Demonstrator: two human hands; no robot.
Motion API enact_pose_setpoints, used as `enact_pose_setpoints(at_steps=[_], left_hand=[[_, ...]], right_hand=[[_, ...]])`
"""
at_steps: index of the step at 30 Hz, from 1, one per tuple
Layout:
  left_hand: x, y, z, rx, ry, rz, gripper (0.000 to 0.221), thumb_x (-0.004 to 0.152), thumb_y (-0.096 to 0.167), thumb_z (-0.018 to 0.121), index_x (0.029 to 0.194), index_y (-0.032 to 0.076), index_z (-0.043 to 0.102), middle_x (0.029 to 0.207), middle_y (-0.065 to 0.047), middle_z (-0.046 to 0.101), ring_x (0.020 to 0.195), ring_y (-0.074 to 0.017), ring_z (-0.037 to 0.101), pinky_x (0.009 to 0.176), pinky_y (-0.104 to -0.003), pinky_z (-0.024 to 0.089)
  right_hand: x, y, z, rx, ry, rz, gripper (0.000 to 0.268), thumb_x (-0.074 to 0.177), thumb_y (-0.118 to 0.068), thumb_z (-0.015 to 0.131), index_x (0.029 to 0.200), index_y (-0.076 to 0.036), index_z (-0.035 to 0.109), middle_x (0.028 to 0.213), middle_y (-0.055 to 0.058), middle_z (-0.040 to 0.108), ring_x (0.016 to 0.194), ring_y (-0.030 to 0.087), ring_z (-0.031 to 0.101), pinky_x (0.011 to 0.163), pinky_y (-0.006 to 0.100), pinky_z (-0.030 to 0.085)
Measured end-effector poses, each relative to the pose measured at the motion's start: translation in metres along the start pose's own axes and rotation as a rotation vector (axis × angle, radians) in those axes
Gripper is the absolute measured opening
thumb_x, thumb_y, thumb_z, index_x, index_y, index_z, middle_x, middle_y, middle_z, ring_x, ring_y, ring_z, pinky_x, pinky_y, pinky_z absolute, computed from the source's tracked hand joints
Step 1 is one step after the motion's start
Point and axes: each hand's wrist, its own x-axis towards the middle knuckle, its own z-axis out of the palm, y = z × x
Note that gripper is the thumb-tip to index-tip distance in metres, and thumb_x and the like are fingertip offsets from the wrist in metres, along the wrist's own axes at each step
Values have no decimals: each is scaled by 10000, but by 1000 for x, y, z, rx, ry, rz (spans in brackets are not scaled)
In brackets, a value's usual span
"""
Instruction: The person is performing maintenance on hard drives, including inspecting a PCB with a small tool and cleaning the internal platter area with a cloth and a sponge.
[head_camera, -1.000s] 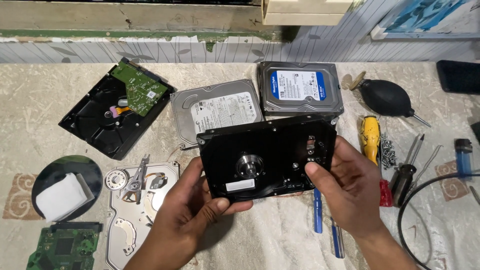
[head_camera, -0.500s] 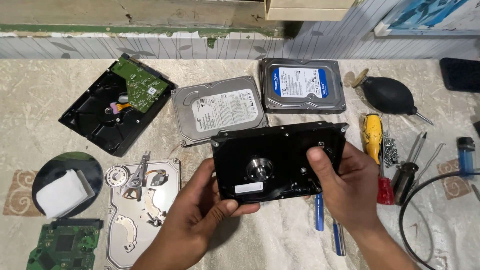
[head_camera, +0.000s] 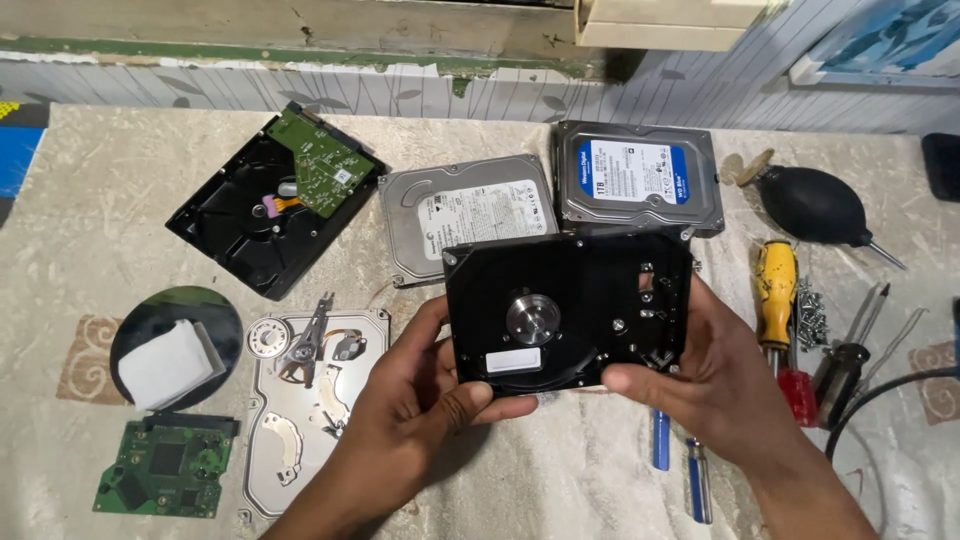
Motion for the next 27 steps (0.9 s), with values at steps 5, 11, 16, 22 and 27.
enact_pose_setpoints(at_steps=[5, 11, 16, 22, 27], left_hand=[[-1, -14, 2, -29, -27, -6, 613, 971, 34, 604, 1523, 67, 341, 1332, -221, 644, 1196, -343, 682, 1002, -496, 628], [-2, -15, 11, 19, -6, -37, 636, 952, 41, 619, 1513, 90, 324, 1282, -201, 653, 1132, -294, 692, 971, -469, 651], [2, 8, 27, 250, 248, -44, 849, 777, 174, 795, 1487, 163, 330, 1095, -155, 702, 823, -210, 716, 634, -331, 698], [2, 18, 27, 281, 553, -136, 656, 711, 93, 862, 1288, 107, 550, 922, -177, 765, 540, -236, 688, 348, -301, 596], [-1, 8, 21, 195, 388, 55, 497, 857, 121, 756, 1298, 60, 536, 993, -136, 705, 652, -179, 677, 443, -252, 629]], right_hand=[[-5, 5, 21, -19, 182, -90, 358, 846, -265, 746, 1096, -21, 670, 642, 99, 674, 475, 171, 629, 423, 299, 529], [-5, -19, 29, -150, 358, 157, 397, 700, -89, 902, 1053, -13, 736, 803, 119, 769, 520, 215, 646, 357, 333, 543], [-14, 11, 33, -107, 226, -18, 328, 813, -31, 829, 1069, -29, 625, 707, 74, 669, 418, 194, 644, 437, 278, 523], [-21, 23, 47, 24, 150, -116, 262, 925, -28, 681, 1154, -16, 554, 782, 115, 636, 405, 224, 602, 498, 328, 540], [-16, 32, 41, -74, 248, -21, 356, 884, -75, 747, 1201, -45, 589, 874, 72, 652, 695, 169, 614, 641, 301, 524]])
